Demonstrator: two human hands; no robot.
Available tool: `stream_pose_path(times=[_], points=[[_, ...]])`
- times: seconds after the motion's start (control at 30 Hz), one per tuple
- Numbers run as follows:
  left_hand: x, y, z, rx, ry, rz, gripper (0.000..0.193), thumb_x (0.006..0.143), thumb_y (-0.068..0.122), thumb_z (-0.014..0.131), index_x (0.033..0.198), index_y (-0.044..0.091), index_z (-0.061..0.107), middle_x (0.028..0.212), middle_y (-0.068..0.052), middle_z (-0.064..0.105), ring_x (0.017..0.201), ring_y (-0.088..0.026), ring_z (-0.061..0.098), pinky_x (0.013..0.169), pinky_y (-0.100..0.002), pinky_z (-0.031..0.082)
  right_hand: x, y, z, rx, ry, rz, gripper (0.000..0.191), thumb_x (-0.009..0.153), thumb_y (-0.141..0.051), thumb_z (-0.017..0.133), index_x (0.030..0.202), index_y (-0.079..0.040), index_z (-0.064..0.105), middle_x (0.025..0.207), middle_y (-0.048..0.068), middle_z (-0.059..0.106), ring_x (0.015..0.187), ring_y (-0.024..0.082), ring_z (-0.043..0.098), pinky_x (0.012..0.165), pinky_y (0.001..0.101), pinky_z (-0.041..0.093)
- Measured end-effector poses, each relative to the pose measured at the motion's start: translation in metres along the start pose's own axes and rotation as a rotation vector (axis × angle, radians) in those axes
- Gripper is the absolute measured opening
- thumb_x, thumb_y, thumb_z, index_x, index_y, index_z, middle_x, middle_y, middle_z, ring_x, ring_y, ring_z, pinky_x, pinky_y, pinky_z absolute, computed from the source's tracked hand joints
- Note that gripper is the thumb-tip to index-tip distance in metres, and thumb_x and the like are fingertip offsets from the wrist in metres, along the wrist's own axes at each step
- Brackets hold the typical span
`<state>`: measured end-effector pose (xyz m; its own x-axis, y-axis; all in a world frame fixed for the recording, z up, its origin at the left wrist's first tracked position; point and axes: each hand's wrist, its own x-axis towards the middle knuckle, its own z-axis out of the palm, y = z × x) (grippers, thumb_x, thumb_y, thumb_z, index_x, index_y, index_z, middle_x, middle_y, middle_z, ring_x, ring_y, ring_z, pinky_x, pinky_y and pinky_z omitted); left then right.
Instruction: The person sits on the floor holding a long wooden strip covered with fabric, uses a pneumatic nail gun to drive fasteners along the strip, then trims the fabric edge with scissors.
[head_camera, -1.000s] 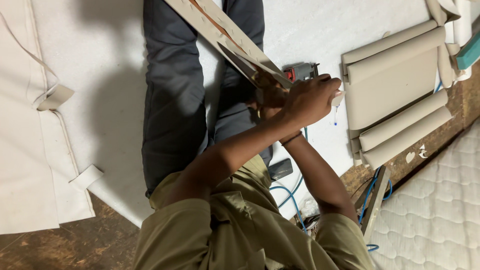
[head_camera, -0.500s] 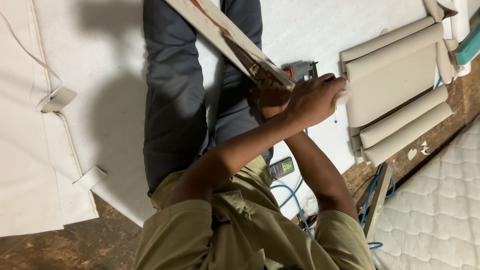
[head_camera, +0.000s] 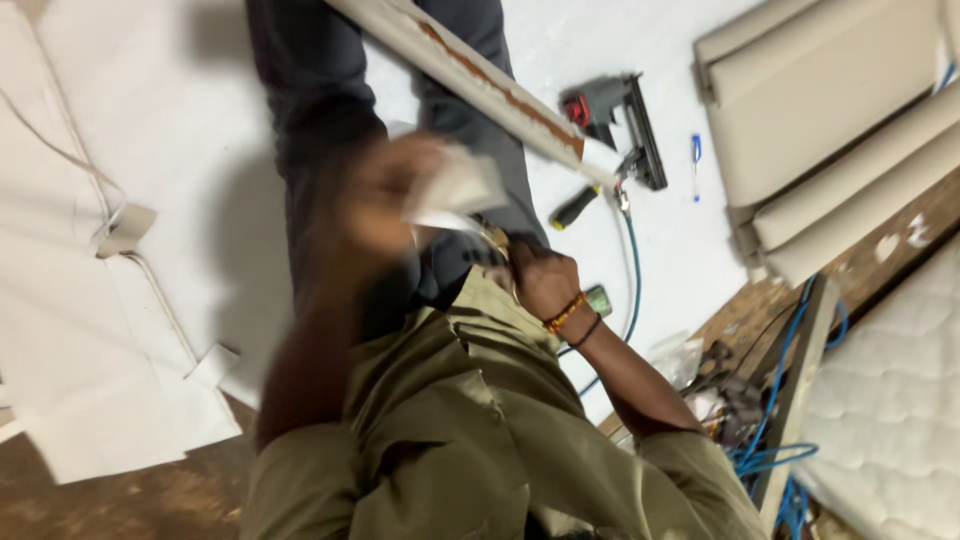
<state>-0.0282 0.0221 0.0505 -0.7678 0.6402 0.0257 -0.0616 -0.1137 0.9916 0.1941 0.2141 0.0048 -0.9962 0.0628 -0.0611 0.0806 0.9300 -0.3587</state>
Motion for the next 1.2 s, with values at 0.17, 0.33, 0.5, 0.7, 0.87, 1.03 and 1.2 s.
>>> stream_pose_path(times=[0.17,0.33,0.5,0.7,0.87,1.03,1.2], points=[[-0.026,0.02,-0.141,1.494,0.608,0.051,0.036,0.105,0.015,0.071,0.137,-0.002,0.067,0.144,-0.022,0.051,0.131,-0.031,0.053,0.105,-0.046,0.051,-0.033,-0.003,-0.01,0.087,-0.057,0.182,0.045,0.093,-0.048,0.071,0.093,-0.003,0.07,0.065,0.016,0.064,0.056,0.035,0.064,0.049,0.0442,0.05],[0.058,-0.041,-0.084,1.01,0.073,0.176,0.031,0.09,-0.006,0.063,0.114,0.009,0.074,0.125,-0.016,0.067,0.122,-0.036,0.061,0.101,-0.046,0.053,-0.053,0.019,-0.009,0.177,0.14,0.257,0.045,0.096,-0.047,0.07,0.084,-0.003,0.065,0.065,0.015,0.061,0.055,0.034,0.061,0.05,0.0421,0.046],[0.168,-0.115,-0.012,1.118,-0.201,0.459,0.05,0.082,0.025,0.081,0.129,0.01,0.07,0.135,-0.013,0.068,0.138,-0.044,0.045,0.105,-0.073,0.028,-0.07,0.029,-0.012,0.283,0.208,0.416,0.046,0.097,-0.045,0.068,0.076,-0.005,0.062,0.056,0.01,0.056,0.049,0.028,0.059,0.049,0.0372,0.044],[0.214,-0.12,-0.023,1.188,-0.653,-0.155,0.049,0.078,0.049,0.08,0.12,0.025,0.073,0.125,-0.006,0.068,0.135,-0.039,0.044,0.103,-0.085,0.005,-0.072,0.031,-0.018,0.454,0.209,0.584,0.04,0.097,-0.041,0.068,0.078,-0.006,0.064,0.05,0.001,0.059,0.044,0.017,0.063,0.045,0.0297,0.046],[0.208,-0.129,-0.041,1.089,-0.636,0.037,0.035,0.088,0.047,0.074,0.11,0.02,0.079,0.112,-0.008,0.075,0.114,-0.036,0.065,0.108,-0.064,0.035,-0.062,0.044,-0.013,0.439,0.153,0.608,0.038,0.096,-0.037,0.071,0.079,-0.004,0.064,0.049,0.005,0.059,0.045,0.019,0.064,0.046,0.032,0.046],[0.185,-0.129,-0.037,0.976,-0.452,0.153,0.03,0.095,0.04,0.079,0.102,0.01,0.079,0.102,-0.013,0.075,0.095,-0.035,0.07,0.086,-0.049,0.052,-0.057,0.055,-0.003,0.403,0.218,0.545,0.037,0.096,-0.036,0.074,0.082,-0.003,0.066,0.059,0.011,0.061,0.05,0.024,0.061,0.049,0.0347,0.046],[0.161,-0.109,-0.028,0.859,-0.304,0.041,0.029,0.09,0.033,0.081,0.093,0.005,0.075,0.093,-0.013,0.074,0.087,-0.031,0.073,0.075,-0.043,0.055,-0.059,0.057,0.006,0.463,0.221,0.563,0.039,0.098,-0.037,0.073,0.084,-0.001,0.065,0.062,0.012,0.061,0.051,0.024,0.06,0.05,0.0347,0.045]])
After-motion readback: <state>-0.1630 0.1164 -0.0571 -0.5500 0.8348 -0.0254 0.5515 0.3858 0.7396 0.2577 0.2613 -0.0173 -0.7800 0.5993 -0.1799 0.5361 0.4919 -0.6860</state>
